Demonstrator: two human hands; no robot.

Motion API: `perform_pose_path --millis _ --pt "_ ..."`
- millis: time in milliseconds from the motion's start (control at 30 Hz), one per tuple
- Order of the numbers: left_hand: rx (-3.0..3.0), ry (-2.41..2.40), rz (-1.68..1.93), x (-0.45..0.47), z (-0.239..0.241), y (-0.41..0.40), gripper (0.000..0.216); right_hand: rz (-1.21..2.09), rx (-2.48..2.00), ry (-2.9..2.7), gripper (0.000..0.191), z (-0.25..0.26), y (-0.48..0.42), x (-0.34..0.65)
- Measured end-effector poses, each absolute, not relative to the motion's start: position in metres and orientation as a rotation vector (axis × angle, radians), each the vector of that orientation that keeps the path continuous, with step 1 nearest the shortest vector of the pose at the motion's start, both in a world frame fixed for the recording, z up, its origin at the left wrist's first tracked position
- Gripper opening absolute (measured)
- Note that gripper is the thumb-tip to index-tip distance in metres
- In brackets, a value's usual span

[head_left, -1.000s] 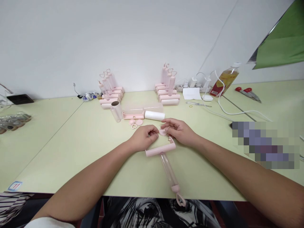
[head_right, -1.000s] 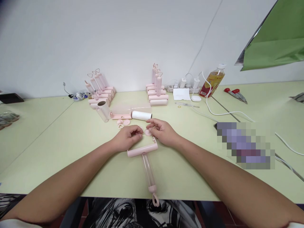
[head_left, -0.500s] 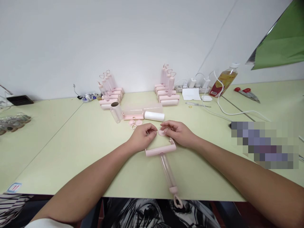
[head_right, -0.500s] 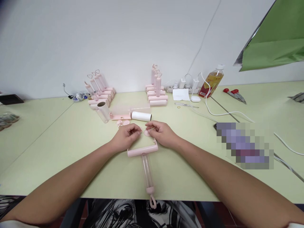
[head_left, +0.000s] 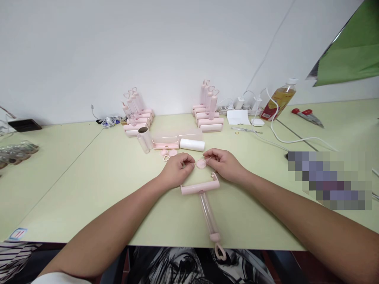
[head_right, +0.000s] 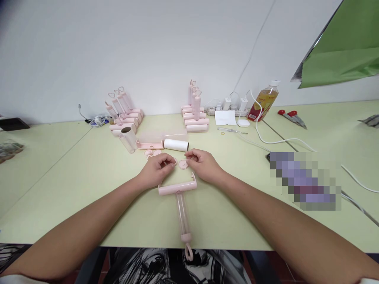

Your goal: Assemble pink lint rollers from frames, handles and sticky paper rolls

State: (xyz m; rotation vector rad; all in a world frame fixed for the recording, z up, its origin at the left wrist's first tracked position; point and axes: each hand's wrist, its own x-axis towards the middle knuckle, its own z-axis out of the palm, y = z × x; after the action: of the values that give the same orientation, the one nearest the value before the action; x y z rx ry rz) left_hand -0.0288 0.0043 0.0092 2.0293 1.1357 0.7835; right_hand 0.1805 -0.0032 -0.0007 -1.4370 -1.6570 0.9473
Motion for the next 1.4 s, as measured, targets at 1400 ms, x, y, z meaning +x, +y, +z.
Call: perform_pose_path --millis 1400 --pt "2.059 1.108 0.754 -0.0291 0.0107 0.0037 0.015 0.971 -1.443 -1.748 0.023 0.0001 -0.0022 0.1835"
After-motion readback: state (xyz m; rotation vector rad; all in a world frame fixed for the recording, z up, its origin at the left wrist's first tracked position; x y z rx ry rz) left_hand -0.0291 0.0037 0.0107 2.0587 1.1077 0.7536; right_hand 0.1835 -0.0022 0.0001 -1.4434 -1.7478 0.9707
